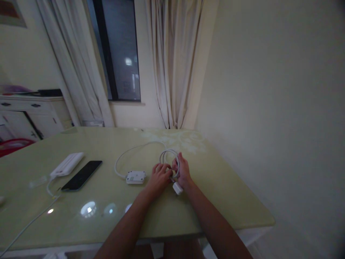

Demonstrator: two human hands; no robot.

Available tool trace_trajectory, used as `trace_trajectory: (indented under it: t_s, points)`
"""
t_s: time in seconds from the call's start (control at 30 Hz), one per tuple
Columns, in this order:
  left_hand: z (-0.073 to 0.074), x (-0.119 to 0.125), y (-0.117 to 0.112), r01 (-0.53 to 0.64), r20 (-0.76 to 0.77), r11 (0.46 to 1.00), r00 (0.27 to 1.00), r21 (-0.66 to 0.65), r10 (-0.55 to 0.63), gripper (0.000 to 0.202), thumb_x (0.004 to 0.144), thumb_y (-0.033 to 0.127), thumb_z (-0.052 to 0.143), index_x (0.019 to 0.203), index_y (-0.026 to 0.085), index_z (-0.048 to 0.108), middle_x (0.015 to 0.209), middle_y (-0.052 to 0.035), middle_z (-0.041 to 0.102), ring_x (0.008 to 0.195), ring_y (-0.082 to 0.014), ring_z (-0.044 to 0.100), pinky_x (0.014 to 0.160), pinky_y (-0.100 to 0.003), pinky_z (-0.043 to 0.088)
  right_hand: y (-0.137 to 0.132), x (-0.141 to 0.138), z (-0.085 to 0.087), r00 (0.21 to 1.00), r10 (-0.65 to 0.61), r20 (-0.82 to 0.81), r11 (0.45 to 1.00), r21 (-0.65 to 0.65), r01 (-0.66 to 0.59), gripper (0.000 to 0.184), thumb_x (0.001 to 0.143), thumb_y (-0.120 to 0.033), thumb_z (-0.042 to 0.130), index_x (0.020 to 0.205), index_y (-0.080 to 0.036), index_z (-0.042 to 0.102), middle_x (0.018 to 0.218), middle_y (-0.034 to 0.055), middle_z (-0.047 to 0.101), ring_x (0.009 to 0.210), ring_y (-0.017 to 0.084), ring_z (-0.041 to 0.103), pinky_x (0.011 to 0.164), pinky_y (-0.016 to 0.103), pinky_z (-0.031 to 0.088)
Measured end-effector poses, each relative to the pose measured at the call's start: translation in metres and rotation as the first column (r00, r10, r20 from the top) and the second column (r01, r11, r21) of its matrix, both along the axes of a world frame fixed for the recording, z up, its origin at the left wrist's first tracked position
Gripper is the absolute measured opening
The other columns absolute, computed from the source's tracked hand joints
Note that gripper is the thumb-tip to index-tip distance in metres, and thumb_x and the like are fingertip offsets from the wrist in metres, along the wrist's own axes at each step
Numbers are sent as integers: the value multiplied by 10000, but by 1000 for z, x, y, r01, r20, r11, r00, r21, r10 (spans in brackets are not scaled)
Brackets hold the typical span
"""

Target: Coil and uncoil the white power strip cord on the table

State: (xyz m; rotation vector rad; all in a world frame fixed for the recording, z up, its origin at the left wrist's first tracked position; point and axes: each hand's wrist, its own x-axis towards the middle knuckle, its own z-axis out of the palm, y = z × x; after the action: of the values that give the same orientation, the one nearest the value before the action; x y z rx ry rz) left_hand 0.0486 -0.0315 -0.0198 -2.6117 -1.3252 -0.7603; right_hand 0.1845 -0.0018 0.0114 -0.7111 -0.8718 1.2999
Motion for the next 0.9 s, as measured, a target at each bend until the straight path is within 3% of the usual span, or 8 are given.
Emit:
trace_trajectory:
  t_s: [0.17,0.27,0.37,0.47,0.63,0.7,0.8,0.9]
  points:
    - [2,-2,4,60,141,997,988,-40,-54,196,902,97,517,999,239,611,980,-33,666,1067,-217,577,1167,-496,242,-2,8,9,995,38,-90,999,-12,-39,472,775,-596,699,609,-207,488,489,-59,444,431,87,380,437,217,350]
    - [2,-3,6,76,293,991,955,-114,-39,244,922,96,450,1038,224,621,1011,-70,668,989,-211,613,1064,-430,391,-7,14,15,974,164,-157,986,-6,-167,258,806,-404,685,695,-191,590,604,-25,556,529,104,518,547,224,470]
    - [4,-3,7,94,413,979,911,-178,-12,300,948,129,411,1157,213,610,1175,-116,629,973,-210,621,891,-354,490,-11,18,20,955,199,-221,979,-5,-205,132,812,-321,688,793,-194,659,760,0,642,666,119,610,685,249,543]
    - [8,-2,5,174,434,973,896,-152,-92,368,939,122,429,1248,221,603,1270,-124,600,1085,-225,598,948,-371,479,-13,20,22,946,193,-259,978,-22,-205,159,783,-324,746,865,-194,707,837,13,677,714,123,637,714,253,559]
    - [11,1,2,221,419,964,897,-146,-142,304,902,107,482,1089,200,702,1053,-106,686,1058,-246,563,985,-415,454,-11,16,17,981,173,-91,985,41,-170,268,747,-406,806,889,-189,737,820,7,666,581,97,568,571,232,504]
    - [12,2,2,233,566,961,817,-151,-109,250,894,142,526,1036,204,722,1038,-97,695,1085,-251,555,1002,-415,448,-11,13,14,994,111,17,983,148,-112,296,769,-447,792,924,-200,742,843,12,670,654,115,592,636,243,510]
    - [16,0,4,212,818,961,574,-176,23,189,922,256,554,984,214,727,1008,-85,711,1100,-257,586,1004,-405,453,-12,9,10,968,15,251,947,306,-94,363,863,-506,696,1110,-241,719,933,30,691,851,174,643,813,301,510]
    - [23,-8,7,208,940,961,323,-183,109,281,966,407,523,914,202,708,928,-83,716,1015,-243,638,957,-392,482,-11,8,1,799,-98,593,888,415,-200,404,922,-532,618,1227,-275,681,1092,61,714,1041,230,637,987,383,429]
